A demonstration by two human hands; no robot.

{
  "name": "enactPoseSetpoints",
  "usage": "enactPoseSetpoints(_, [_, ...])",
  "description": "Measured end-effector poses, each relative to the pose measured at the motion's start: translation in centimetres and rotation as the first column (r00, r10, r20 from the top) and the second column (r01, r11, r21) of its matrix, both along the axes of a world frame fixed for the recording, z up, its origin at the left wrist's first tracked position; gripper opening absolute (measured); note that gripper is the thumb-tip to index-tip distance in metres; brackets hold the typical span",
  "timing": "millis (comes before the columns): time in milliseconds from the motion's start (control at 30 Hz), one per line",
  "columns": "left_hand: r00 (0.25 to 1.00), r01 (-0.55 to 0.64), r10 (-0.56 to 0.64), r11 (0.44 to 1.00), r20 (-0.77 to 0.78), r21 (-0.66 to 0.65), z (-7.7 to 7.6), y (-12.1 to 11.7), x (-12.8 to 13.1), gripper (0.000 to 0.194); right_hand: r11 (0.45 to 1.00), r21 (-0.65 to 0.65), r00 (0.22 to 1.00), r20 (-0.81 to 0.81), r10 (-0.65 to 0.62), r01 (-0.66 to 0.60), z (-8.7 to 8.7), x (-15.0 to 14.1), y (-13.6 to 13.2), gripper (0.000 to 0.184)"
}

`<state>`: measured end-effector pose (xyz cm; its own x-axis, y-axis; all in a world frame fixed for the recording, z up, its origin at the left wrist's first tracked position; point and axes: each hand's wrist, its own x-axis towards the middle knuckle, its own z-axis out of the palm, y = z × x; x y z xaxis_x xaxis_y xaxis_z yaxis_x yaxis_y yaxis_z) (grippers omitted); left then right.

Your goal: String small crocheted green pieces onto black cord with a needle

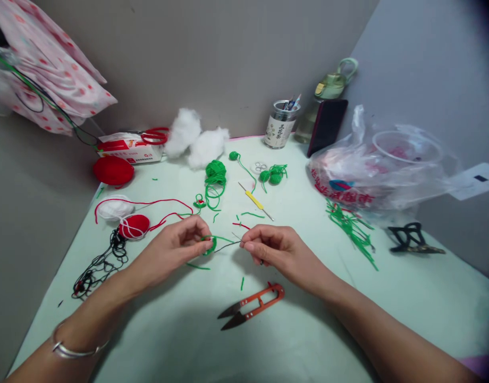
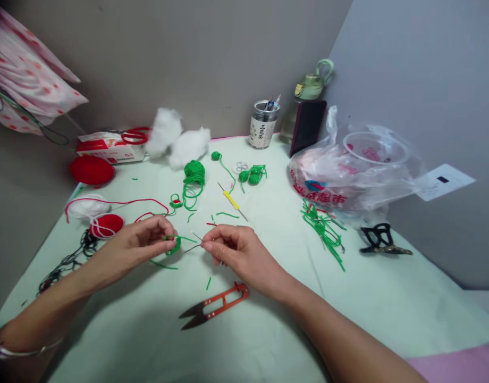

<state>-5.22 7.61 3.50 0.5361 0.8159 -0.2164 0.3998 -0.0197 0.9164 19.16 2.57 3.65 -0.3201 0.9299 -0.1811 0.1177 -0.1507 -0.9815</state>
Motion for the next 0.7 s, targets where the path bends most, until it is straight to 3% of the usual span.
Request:
enactPoseSetpoints(100, [0.932, -0.091, 0.202, 0.934, 0.302, -0.345, -0.7, -0.9, 1.5, 0.023, 1.000, 0.028, 0.999, 0.049, -0.004, 0.003, 0.1, -0.2, -0.3, 0.026])
enactPoseSetpoints(200, [0.842, -0.131, 0.368, 0.848, 0.393, -0.513, -1.4, -1.4, 2.4, 0.021, 0.999, 0.037, 0.995, 0.095, -0.002, -0.001, 0.1, -0.4, -0.5, 0.027])
enactPoseSetpoints(333, [0.804, -0.113, 0.416, 0.808, 0.425, -0.578, -1.9, -1.6, 2.6, 0.019, 0.999, 0.046, 0.993, 0.119, 0.004, -0.009, 0.1, -0.5, -0.7, 0.025])
enactPoseSetpoints(500, [0.783, -0.108, 0.447, 0.783, 0.432, -0.613, -2.1, -1.5, 2.4, 0.017, 0.999, -0.026, 0.999, -0.017, 0.036, -0.037, 0.2, -0.3, -0.6, 0.027])
enactPoseSetpoints(700, [0.791, -0.090, 0.429, 0.787, 0.436, -0.611, -2.1, -1.8, 2.5, 0.021, 1.000, -0.024, 1.000, 0.024, -0.001, 0.001, 0.1, -0.6, -0.5, 0.025])
